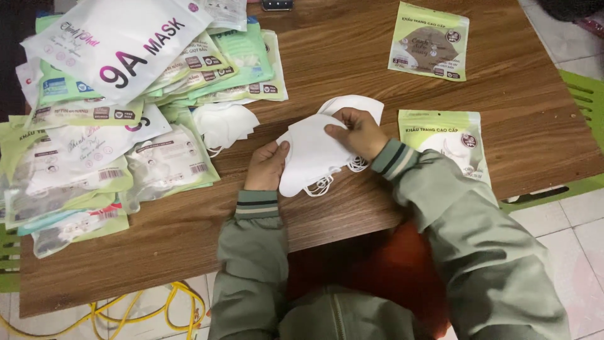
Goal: Stacking individual white face masks into neat piles on a wooden table.
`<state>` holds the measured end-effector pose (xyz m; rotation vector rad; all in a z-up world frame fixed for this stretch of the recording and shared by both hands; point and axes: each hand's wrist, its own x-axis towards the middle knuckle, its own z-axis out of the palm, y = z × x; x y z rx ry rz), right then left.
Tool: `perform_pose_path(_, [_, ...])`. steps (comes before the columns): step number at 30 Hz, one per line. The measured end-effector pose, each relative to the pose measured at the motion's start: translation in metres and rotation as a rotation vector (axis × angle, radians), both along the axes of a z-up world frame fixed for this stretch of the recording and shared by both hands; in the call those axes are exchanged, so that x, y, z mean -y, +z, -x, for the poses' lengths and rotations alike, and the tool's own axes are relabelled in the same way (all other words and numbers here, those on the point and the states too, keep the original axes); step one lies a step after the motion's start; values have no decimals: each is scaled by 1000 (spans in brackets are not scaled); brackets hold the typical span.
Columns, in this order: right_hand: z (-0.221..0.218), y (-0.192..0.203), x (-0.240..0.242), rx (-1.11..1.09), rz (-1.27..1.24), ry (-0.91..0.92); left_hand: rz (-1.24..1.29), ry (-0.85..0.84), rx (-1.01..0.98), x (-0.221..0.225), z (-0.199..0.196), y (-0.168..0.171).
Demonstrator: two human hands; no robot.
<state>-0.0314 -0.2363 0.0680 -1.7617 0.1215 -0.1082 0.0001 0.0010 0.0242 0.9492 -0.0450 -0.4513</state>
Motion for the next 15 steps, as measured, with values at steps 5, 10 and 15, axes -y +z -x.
perform_pose_path(5, [-1, -4, 0, -9, 5, 4, -2, -8, 10, 3, -4, -11])
perform_pose_path(10, [-9, -44, 5, -44, -66, 25, -3, -16, 25, 1, -2, -5])
perform_pose_path(15, [-4, -33, -3, -36, -59, 23, -142, -57, 112, -1, -1, 1])
